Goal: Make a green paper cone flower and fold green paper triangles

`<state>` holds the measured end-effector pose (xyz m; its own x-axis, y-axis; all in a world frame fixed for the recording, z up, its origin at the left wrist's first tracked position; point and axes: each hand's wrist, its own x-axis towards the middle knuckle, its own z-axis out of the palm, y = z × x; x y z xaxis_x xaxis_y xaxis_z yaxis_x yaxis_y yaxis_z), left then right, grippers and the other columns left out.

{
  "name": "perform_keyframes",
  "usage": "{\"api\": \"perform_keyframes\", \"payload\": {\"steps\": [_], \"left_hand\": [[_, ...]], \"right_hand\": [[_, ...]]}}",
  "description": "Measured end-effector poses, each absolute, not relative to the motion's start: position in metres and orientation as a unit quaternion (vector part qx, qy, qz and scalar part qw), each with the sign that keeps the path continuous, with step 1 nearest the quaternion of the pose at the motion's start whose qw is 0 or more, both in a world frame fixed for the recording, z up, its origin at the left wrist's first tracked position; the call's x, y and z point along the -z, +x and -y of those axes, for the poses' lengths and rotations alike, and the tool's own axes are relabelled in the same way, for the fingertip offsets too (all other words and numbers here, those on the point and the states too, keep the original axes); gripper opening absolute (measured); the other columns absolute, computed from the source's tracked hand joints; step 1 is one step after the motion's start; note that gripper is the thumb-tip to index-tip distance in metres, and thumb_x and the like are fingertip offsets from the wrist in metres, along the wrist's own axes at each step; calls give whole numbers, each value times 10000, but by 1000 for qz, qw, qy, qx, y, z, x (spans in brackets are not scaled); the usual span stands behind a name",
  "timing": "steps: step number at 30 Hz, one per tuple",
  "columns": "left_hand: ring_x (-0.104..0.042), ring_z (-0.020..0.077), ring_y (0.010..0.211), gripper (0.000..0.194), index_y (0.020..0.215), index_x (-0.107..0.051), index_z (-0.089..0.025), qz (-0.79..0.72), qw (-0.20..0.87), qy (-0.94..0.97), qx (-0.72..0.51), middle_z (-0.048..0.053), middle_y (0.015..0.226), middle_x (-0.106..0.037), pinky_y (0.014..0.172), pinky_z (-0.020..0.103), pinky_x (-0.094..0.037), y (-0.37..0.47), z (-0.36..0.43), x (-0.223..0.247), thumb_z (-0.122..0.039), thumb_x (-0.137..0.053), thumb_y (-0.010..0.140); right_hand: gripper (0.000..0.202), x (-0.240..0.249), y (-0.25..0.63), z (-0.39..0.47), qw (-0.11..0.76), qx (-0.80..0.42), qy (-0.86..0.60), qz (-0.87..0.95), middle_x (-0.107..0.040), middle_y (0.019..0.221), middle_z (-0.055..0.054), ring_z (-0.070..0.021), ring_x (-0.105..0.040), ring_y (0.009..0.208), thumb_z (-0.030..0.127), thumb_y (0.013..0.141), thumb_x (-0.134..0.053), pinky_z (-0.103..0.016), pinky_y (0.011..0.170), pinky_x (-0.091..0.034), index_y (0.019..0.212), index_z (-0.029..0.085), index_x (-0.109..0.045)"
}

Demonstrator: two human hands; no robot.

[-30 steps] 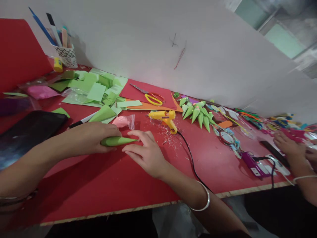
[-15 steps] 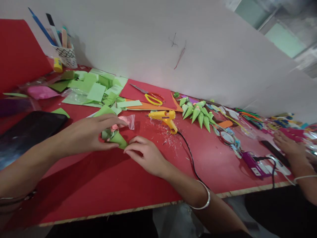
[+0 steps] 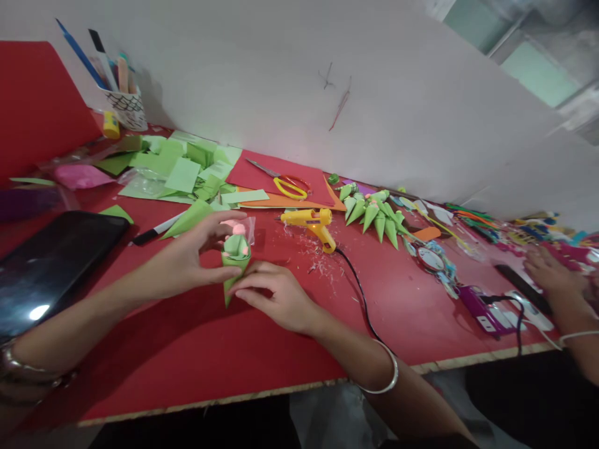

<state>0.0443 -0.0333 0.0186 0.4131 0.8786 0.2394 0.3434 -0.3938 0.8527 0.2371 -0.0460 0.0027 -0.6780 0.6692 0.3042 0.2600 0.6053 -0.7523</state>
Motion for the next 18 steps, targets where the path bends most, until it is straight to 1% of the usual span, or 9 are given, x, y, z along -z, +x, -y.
{"api": "perform_keyframes", "payload": {"steps": [2,4,7,10,11,15,18], "left_hand": [[-547,137,822,627,1290,-313,-221,-401,396,742,-363,28,965,-550,731,240,-477,48,35,-16,-287,-611,742],[-543,119,774,643,1323,-278,-230,-402,418,730,-362,18,919,-554,699,224,-477,49,36,-15,-267,-594,764],[-537,108,822,658,1354,-223,-278,-380,449,718,-372,22,997,-550,703,197,-468,49,38,-16,-223,-568,796],[-527,117,915,667,1370,-175,-288,-345,466,714,-392,36,1063,-535,713,175,-461,49,40,-18,-179,-533,818],[-534,114,900,689,1381,-142,-288,-337,471,713,-395,37,1059,-540,706,175,-464,49,41,-19,-170,-526,821],[-558,83,727,812,1407,-16,-299,-322,473,720,-393,25,1008,-585,680,188,-475,50,45,-20,-164,-548,809],[-582,110,748,837,1408,-22,-316,-308,466,732,-390,24,999,-610,694,212,-480,48,46,-20,-177,-572,793]], "right_hand": [[177,-2,237,46,292,-345,-269,850,-609,828,-34,-102,-574,779,212,857,-508,-231,753,-468,901,152,-669],[179,-1,237,46,293,-341,-265,853,-611,815,-31,-102,-575,772,213,856,-510,-227,745,-469,904,151,-672],[182,0,237,46,305,-338,-256,853,-615,818,-36,-100,-580,781,189,853,-509,-222,760,-469,904,143,-677],[184,0,238,46,319,-339,-256,847,-615,814,-37,-96,-585,751,154,844,-506,-216,740,-479,911,140,-677],[183,0,238,46,326,-340,-256,844,-620,821,-37,-96,-588,754,142,837,-508,-217,741,-482,907,144,-676],[186,0,238,45,353,-366,-227,831,-663,862,-35,-110,-603,844,108,824,-506,-246,816,-476,871,168,-676],[173,0,239,44,360,-406,-210,814,-674,851,-22,-110,-612,831,117,818,-520,-253,804,-487,859,186,-674]]}}
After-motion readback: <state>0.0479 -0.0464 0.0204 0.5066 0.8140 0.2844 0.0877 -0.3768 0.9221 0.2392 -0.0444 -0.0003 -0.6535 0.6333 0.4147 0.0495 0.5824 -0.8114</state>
